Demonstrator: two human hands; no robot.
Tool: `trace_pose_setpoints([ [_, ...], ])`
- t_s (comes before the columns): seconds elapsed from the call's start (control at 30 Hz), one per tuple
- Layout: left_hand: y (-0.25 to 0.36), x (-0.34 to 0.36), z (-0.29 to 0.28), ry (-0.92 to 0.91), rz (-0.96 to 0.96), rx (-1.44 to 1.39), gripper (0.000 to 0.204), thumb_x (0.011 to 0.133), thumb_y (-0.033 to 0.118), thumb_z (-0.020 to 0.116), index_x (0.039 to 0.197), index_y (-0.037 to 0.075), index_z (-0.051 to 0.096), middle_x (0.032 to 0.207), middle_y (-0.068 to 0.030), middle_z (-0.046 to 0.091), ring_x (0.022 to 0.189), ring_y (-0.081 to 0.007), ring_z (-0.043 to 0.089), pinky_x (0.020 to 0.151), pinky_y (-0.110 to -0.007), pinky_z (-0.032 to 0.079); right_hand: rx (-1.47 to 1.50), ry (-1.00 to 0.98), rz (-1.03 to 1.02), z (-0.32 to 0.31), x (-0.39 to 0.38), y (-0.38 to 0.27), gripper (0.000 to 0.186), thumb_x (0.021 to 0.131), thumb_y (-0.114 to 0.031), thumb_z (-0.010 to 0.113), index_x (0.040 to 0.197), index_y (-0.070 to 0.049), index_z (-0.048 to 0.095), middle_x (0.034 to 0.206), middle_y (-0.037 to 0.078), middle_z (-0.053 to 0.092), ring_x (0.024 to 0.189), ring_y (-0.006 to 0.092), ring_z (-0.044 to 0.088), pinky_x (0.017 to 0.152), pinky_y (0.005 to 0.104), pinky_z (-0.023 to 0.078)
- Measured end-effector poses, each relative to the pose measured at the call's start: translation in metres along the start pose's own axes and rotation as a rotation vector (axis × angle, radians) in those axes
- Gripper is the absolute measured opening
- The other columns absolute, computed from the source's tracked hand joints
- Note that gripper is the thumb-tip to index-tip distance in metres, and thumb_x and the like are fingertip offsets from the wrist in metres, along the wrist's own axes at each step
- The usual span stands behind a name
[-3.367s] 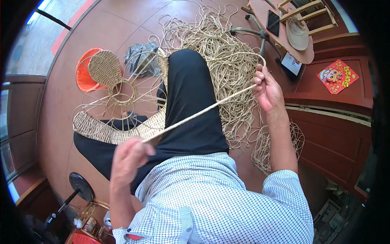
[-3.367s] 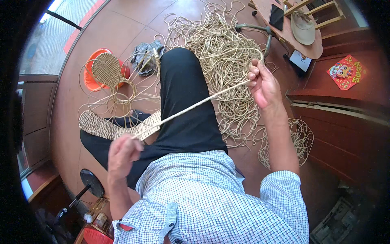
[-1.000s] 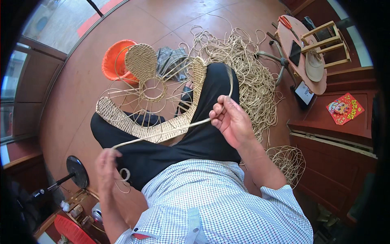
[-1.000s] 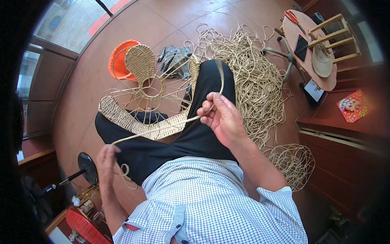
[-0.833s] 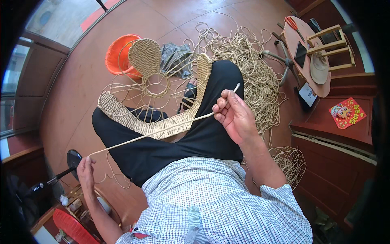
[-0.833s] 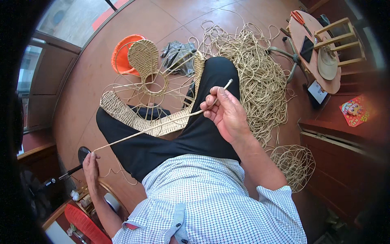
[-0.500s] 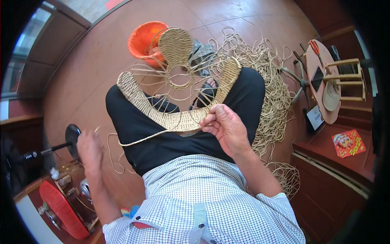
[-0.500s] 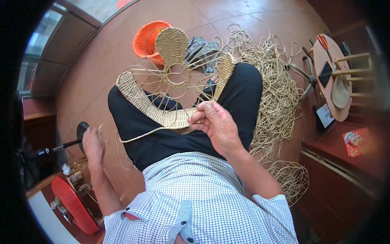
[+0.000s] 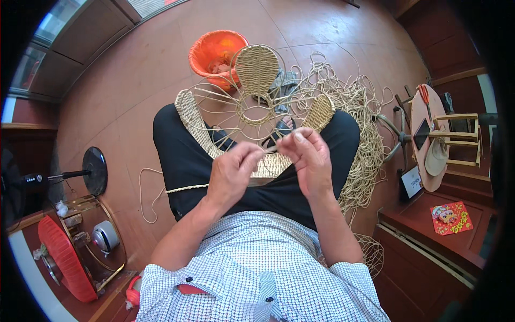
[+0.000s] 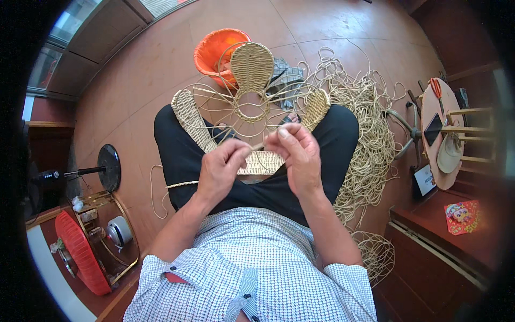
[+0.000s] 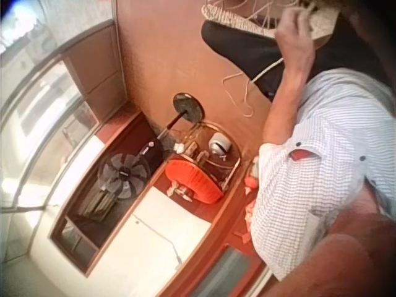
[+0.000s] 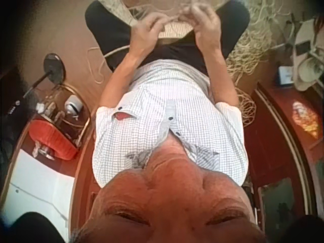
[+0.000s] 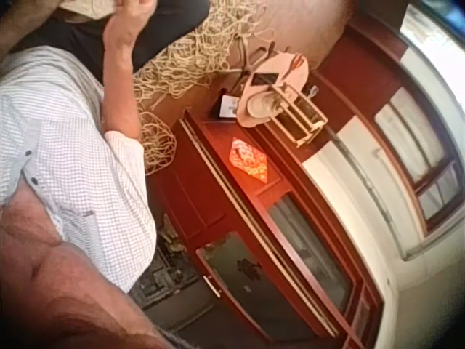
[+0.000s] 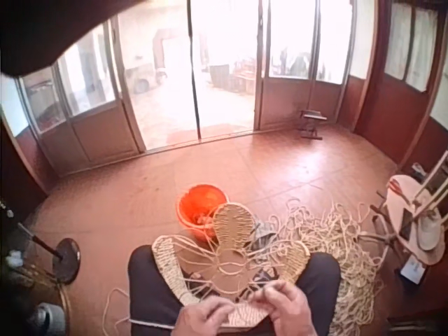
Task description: Weaving a decorative fan using straw strands.
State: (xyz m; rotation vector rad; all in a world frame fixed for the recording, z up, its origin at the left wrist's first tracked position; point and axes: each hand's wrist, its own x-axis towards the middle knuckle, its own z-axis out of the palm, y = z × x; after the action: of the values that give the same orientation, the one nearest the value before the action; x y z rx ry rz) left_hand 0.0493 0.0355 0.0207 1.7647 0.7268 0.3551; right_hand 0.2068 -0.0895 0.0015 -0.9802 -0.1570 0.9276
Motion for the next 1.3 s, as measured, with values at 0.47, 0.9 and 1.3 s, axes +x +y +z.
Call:
trace_pose_setpoints([
  [0.47, -0.031, 0.072, 0.037, 0.254, 0.064, 0.179, 0.018, 0.108, 0.015, 0.061, 0.111, -0.001, 0.068, 0.077, -0.0102, 0.075, 0.06, -0.0168, 0.071, 0.054, -0.033, 0.054, -0.682, -0.252, 0.117, -0.011, 0.091, -0.018, 0.043, 0.1, -0.02, 0.071, 0.135, 0.004, 0.065, 0.126, 0.012, 0.073, 0.116, 0.0186, 0.069, 0.1, 0.0343, 0.056],
  [0.9, -0.015, 0.071, 0.038, 0.365, 0.246, 0.345, 0.009, 0.104, 0.012, 0.065, 0.11, 0.005, 0.065, 0.092, -0.0161, 0.074, 0.079, -0.0345, 0.076, 0.068, -0.043, 0.058, -0.565, -0.179, 0.068, -0.002, 0.089, -0.012, 0.03, 0.092, -0.009, 0.079, 0.119, 0.003, 0.074, 0.105, 0.008, 0.077, 0.091, 0.0127, 0.071, 0.081, 0.0278, 0.058],
  [1.3, 0.006, 0.086, 0.02, 0.205, 0.518, 0.752, 0.021, 0.097, 0.012, 0.069, 0.117, 0.016, 0.065, 0.101, -0.0084, 0.064, 0.085, -0.0319, 0.073, 0.069, -0.044, 0.06, -0.627, -0.154, 0.019, -0.017, 0.098, 0.011, 0.018, 0.093, 0.001, 0.076, 0.11, 0.004, 0.075, 0.099, 0.005, 0.077, 0.089, 0.0102, 0.07, 0.081, 0.0269, 0.058],
])
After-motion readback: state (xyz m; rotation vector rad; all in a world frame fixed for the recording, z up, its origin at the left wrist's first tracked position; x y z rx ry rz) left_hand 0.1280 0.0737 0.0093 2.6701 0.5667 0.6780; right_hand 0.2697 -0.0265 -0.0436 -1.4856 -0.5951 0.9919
